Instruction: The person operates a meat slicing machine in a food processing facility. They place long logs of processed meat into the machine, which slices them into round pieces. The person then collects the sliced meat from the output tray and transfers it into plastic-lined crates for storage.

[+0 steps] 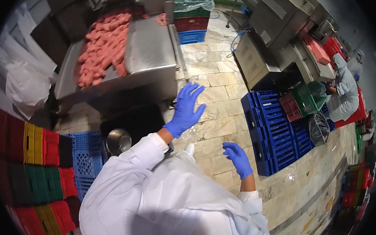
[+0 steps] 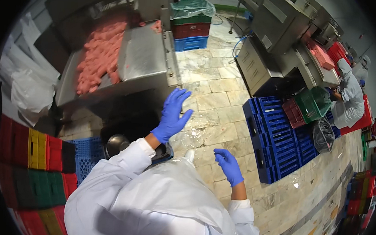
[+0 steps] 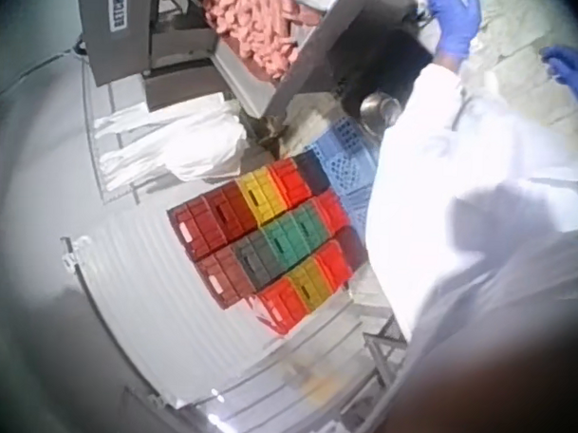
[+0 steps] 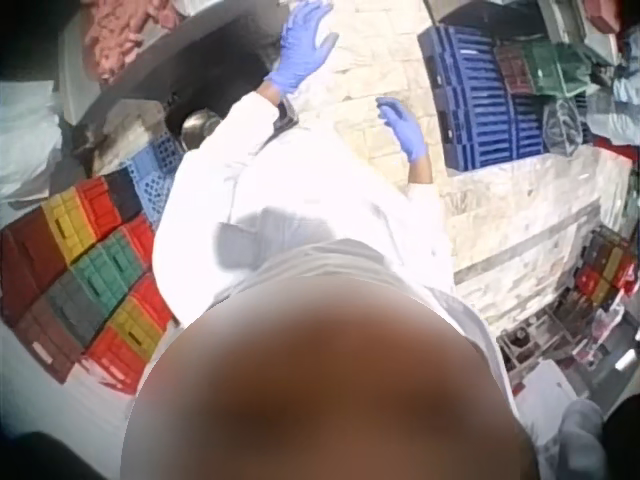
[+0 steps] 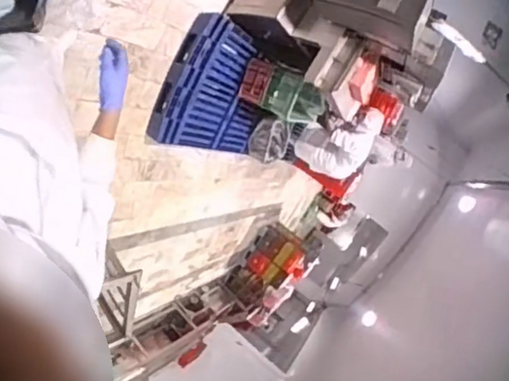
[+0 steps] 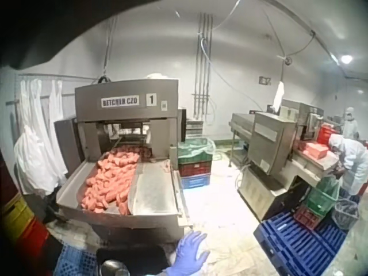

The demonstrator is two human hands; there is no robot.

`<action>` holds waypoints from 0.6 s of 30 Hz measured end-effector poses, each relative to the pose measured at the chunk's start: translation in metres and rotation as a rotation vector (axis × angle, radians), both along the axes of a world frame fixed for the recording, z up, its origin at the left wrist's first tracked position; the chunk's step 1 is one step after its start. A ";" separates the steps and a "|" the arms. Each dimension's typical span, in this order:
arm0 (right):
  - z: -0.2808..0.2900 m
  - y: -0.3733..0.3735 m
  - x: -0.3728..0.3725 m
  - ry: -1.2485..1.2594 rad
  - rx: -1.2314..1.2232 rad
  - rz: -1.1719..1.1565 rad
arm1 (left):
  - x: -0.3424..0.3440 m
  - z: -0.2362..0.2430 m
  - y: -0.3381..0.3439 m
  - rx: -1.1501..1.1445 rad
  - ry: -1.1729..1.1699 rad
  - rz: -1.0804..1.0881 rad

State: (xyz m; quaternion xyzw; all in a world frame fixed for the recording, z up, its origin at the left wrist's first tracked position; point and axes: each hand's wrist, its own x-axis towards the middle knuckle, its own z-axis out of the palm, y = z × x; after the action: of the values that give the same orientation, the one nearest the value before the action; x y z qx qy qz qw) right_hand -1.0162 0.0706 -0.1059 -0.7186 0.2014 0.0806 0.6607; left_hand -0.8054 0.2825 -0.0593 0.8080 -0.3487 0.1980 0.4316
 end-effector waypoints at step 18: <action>-0.012 -0.391 0.272 0.154 0.013 -0.363 | 0.332 -0.046 -0.393 0.080 0.201 -0.275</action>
State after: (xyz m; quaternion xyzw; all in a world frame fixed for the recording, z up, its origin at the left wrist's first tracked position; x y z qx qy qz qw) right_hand -0.7441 -0.3199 -0.1174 -0.6578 0.3773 0.0163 0.6517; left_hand -0.4730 -0.1103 -0.1056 0.7850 -0.4186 0.0413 0.4548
